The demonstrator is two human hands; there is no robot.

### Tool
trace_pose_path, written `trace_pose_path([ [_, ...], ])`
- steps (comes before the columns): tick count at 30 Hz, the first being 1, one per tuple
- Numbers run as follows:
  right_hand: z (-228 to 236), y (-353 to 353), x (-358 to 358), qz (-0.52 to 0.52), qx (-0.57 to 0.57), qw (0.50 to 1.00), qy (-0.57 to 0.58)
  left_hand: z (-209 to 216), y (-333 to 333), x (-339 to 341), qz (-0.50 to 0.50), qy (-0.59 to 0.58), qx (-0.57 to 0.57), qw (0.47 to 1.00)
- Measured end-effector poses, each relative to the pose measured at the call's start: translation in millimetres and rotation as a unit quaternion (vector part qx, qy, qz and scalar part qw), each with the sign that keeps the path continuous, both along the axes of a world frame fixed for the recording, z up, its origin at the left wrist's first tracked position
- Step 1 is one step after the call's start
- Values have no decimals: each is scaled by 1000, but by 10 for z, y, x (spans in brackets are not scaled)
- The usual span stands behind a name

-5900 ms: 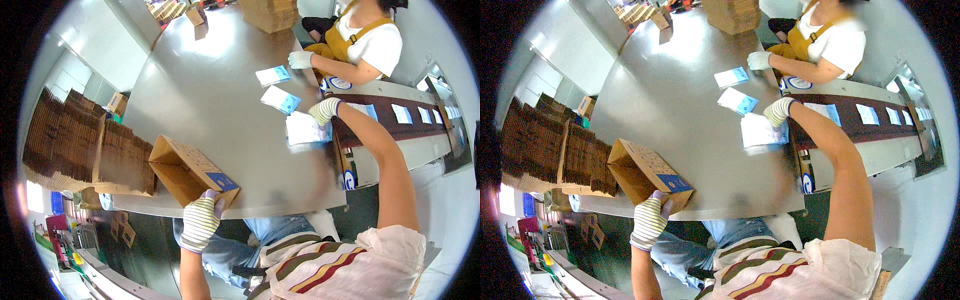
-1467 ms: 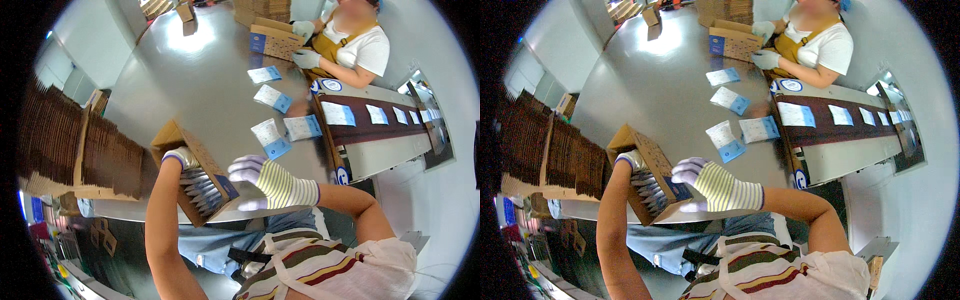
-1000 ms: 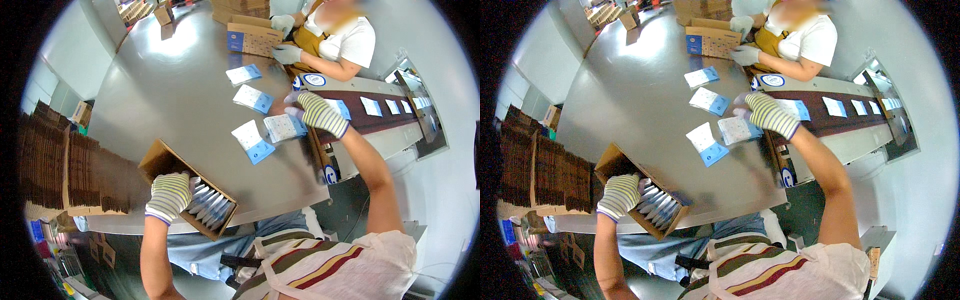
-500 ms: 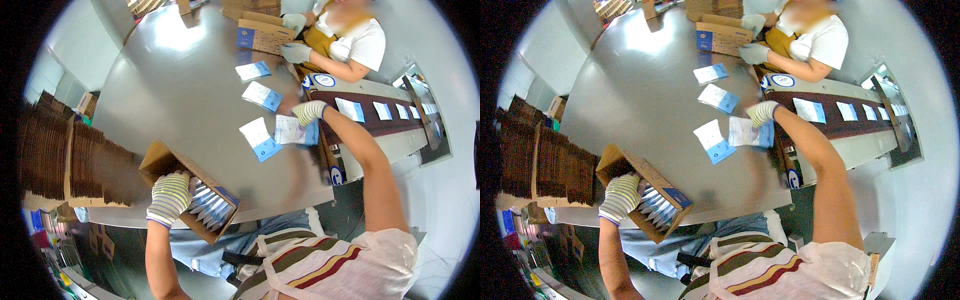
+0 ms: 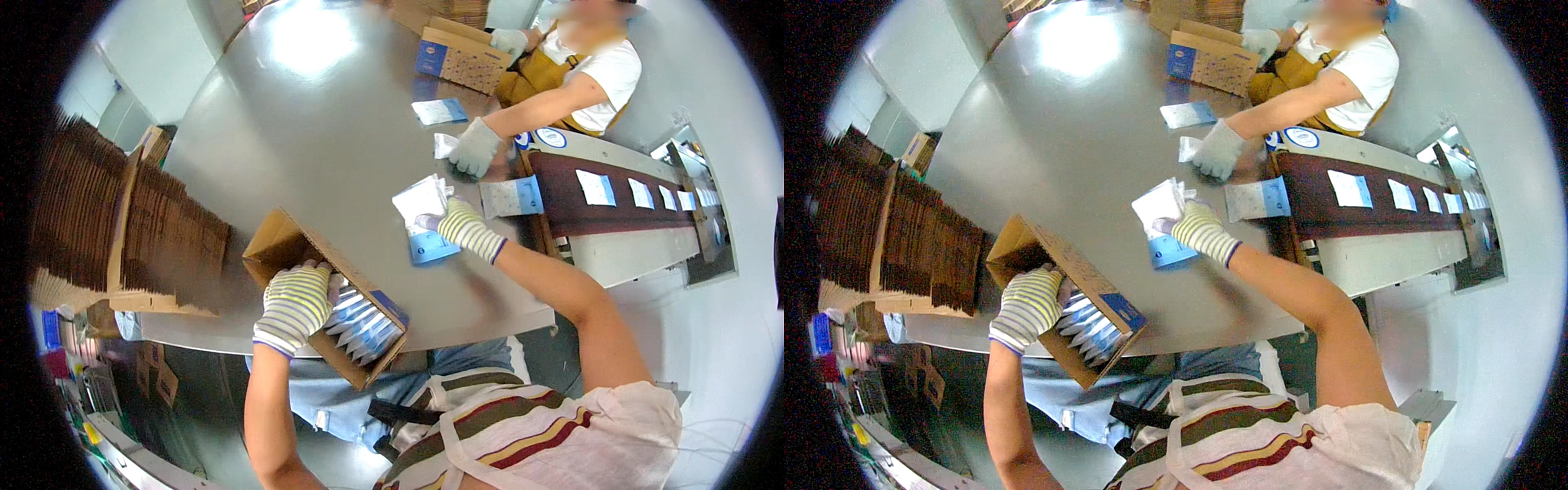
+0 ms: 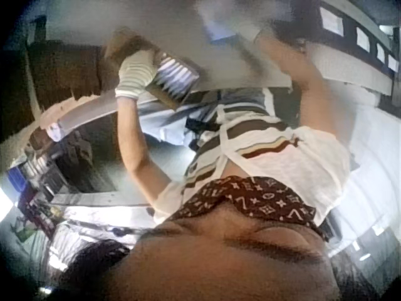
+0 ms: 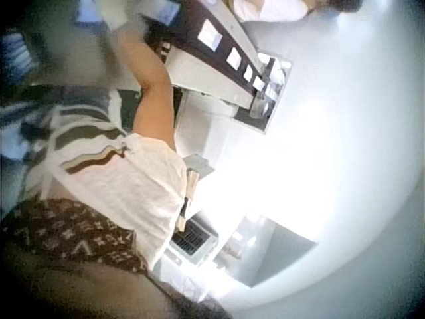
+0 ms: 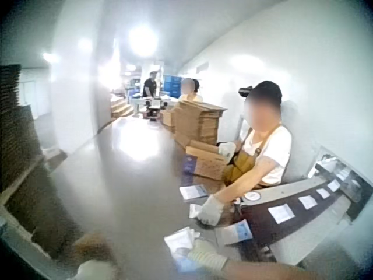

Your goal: The person packs small pouches into cardboard boxes by hand on a manufacturing table.

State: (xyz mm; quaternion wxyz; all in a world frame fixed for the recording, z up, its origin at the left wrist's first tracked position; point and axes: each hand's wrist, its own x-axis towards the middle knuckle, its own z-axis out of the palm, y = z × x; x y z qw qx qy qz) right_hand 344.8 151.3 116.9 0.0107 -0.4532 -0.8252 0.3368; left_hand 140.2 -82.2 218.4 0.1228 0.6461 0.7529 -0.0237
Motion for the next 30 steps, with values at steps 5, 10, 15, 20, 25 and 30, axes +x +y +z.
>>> trace_pose_path([
  [5,567,-305,-342,249,296,898,-208,-62,-49,-63,-8,-1,16,1000],
  [10,436,-443,-353,307,247,887,-241,-80,-12,-64,-14,1,24,1000],
  [15,683,-111,-571,276,-115,926,231,-31,-8,-23,3,-14,-9,1000],
  [20,1423,-875,-1245,313,-179,801,479,-314,-42,-94,47,-26,39,998],
  [25,914,-993,-1712,354,-82,894,262,-113,-47,330,40,21,2,999],
  [30,1123,-1064,-1650,426,203,874,113,-225,-205,310,27,9,42,999],
])
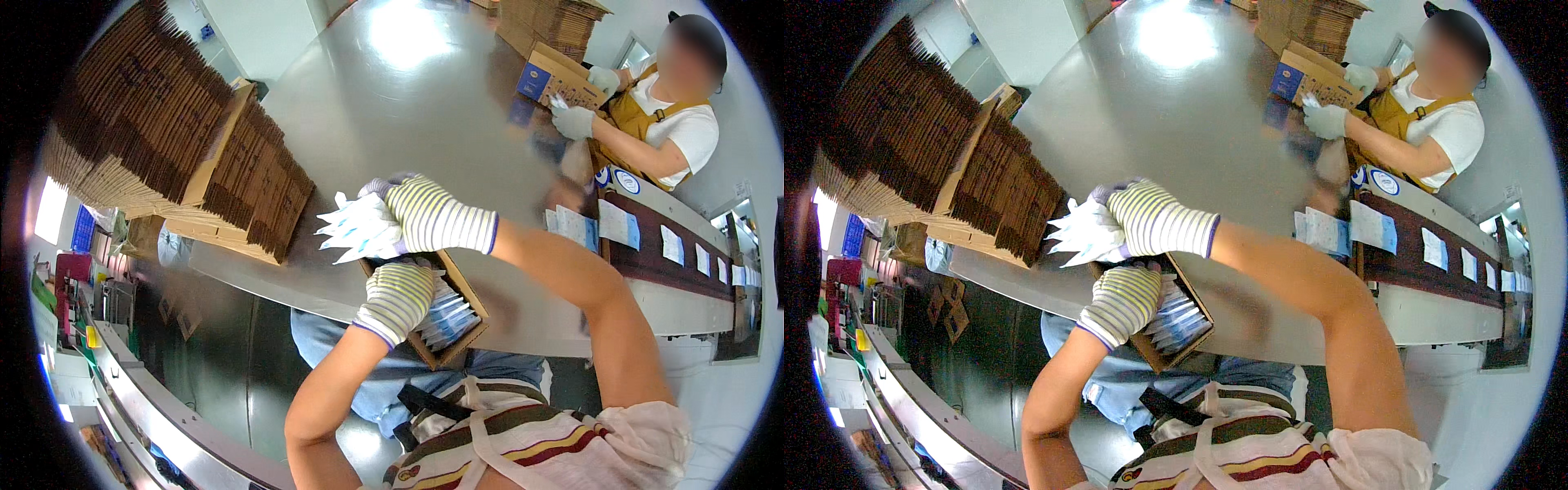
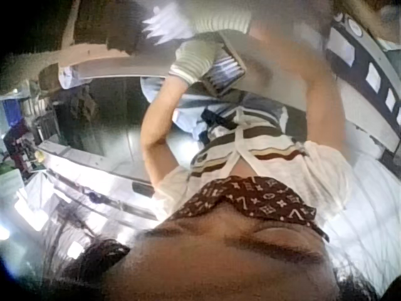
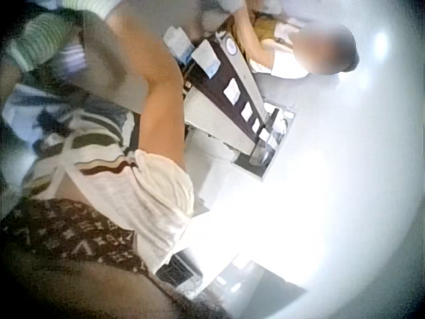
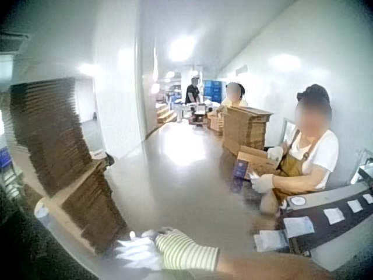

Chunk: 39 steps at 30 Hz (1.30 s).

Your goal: The person packs small pouches into cardboard boxes by hand on a manufacturing table.

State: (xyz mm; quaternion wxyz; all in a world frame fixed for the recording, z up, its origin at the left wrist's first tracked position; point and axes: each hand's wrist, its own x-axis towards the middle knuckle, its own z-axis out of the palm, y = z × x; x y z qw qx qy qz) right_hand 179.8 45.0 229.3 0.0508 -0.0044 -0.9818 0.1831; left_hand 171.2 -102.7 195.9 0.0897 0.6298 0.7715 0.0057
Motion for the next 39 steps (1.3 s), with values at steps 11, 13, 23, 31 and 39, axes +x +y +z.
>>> trace_pose_path([
  [11,360,243,534,47,-181,965,186,294,-128,98,-35,85,62,994],
  [13,450,126,878,19,-114,968,224,406,-292,178,-1,111,298,948],
  [23,-294,-838,1638,225,132,962,82,-20,-638,44,229,-358,286,859],
  [31,-236,-296,405,85,212,969,-90,581,-431,-430,84,-1,315,945],
  [39,-129,877,-938,-149,327,928,-94,2223,-593,-1410,135,275,453,837],
])
